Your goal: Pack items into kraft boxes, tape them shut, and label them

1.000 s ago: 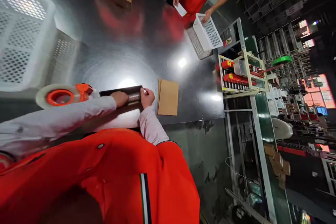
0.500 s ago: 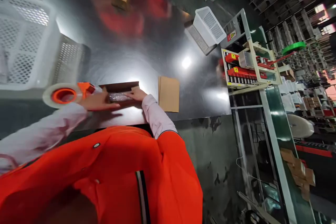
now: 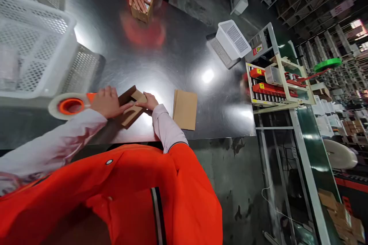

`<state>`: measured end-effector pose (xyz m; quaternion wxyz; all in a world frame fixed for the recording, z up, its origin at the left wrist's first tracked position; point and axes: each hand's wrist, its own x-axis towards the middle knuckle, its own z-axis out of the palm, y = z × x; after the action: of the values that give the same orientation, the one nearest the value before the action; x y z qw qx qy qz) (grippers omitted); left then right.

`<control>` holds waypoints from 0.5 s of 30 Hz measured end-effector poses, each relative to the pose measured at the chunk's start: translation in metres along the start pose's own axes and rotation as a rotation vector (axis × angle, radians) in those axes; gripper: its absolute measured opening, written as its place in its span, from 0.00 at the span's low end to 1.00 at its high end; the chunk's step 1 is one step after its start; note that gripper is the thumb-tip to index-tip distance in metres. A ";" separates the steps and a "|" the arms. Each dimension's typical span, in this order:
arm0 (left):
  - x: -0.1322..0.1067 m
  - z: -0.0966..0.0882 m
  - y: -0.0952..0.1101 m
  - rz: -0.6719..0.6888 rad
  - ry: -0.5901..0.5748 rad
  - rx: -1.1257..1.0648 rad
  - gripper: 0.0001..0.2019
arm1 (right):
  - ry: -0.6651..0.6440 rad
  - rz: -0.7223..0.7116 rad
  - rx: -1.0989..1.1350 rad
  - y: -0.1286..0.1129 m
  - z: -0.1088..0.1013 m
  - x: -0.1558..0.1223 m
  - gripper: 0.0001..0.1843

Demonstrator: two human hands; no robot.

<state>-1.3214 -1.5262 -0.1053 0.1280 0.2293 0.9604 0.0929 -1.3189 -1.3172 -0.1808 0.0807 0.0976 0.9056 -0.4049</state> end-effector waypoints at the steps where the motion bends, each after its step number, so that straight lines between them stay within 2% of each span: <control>1: -0.002 0.007 0.005 -0.015 -0.011 -0.016 0.56 | -0.026 -0.018 0.002 0.002 0.001 0.002 0.48; 4: -0.010 0.040 0.024 -0.009 -0.097 -0.042 0.61 | -0.059 0.000 -0.026 0.004 0.004 0.004 0.47; 7: -0.016 0.058 0.026 -0.010 -0.111 -0.106 0.58 | 0.014 0.029 -0.018 0.002 0.012 0.004 0.31; 10: -0.020 0.049 -0.008 0.013 -0.084 -0.232 0.45 | 0.110 0.043 0.029 0.000 0.021 0.003 0.22; 11: -0.022 0.043 -0.024 -0.051 -0.030 -0.244 0.42 | 0.127 0.045 0.044 -0.001 0.023 0.003 0.21; 13: -0.028 0.034 -0.054 -0.282 0.085 -0.194 0.42 | 0.143 0.048 0.059 -0.002 0.026 0.003 0.19; 15: -0.036 0.030 -0.076 -0.427 0.101 -0.096 0.40 | 0.144 0.044 0.053 -0.003 0.026 0.004 0.19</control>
<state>-1.3133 -1.6058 -0.1442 0.1073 0.0093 0.9868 0.1208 -1.3214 -1.3383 -0.1966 0.0215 0.1483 0.8957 -0.4187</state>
